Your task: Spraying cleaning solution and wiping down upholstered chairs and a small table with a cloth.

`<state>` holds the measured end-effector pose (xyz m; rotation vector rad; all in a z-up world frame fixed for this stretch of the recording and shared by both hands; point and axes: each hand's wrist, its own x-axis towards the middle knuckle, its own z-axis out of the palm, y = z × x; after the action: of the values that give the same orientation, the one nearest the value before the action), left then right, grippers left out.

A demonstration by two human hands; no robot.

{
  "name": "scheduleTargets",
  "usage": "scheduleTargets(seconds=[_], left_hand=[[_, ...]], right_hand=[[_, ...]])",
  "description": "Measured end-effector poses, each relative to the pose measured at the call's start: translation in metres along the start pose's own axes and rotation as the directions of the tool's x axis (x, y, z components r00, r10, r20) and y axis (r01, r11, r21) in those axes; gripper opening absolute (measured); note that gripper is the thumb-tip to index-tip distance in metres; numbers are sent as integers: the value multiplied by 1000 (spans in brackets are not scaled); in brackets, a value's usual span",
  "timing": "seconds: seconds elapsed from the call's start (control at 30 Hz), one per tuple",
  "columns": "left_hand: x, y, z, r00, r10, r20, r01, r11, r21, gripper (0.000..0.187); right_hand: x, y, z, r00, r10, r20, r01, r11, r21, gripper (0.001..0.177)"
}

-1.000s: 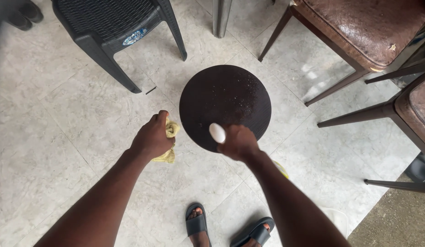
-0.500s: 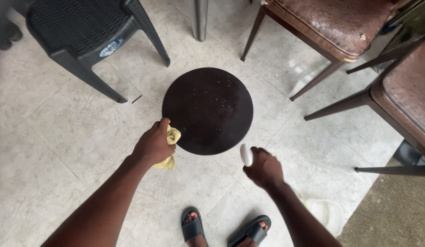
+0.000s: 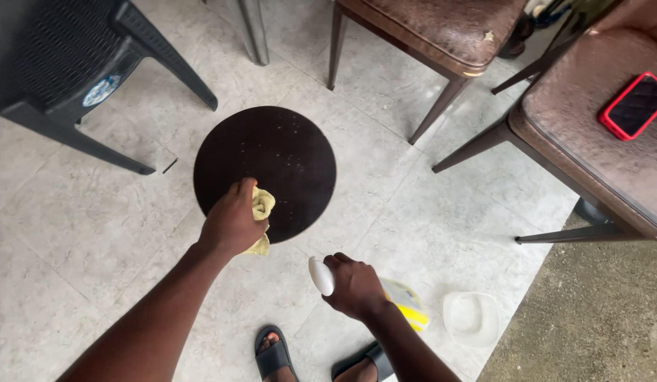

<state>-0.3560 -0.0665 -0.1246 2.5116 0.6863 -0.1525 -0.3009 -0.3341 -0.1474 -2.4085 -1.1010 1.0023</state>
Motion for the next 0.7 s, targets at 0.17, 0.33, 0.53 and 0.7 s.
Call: scheduleTargets(seconds=[0.17, 0.33, 0.53, 0.7], left_hand=[[27, 36, 13, 995, 45, -90, -36, 995, 93, 70], [48, 110, 54, 995, 65, 70, -76, 984, 160, 67], [64, 195, 166, 916, 143, 375, -222, 959, 178, 69], [68, 235, 270, 825, 345, 448, -436, 892, 116, 65]], right_hand=[[-30, 59, -12, 971, 138, -197, -98, 974, 202, 55], [-83, 167, -3, 846, 417, -333, -303, 889, 342, 65], [-148, 295, 27, 694, 600, -397, -443, 791, 422, 67], [-151, 391, 83, 725, 568, -390, -409, 810, 420, 69]])
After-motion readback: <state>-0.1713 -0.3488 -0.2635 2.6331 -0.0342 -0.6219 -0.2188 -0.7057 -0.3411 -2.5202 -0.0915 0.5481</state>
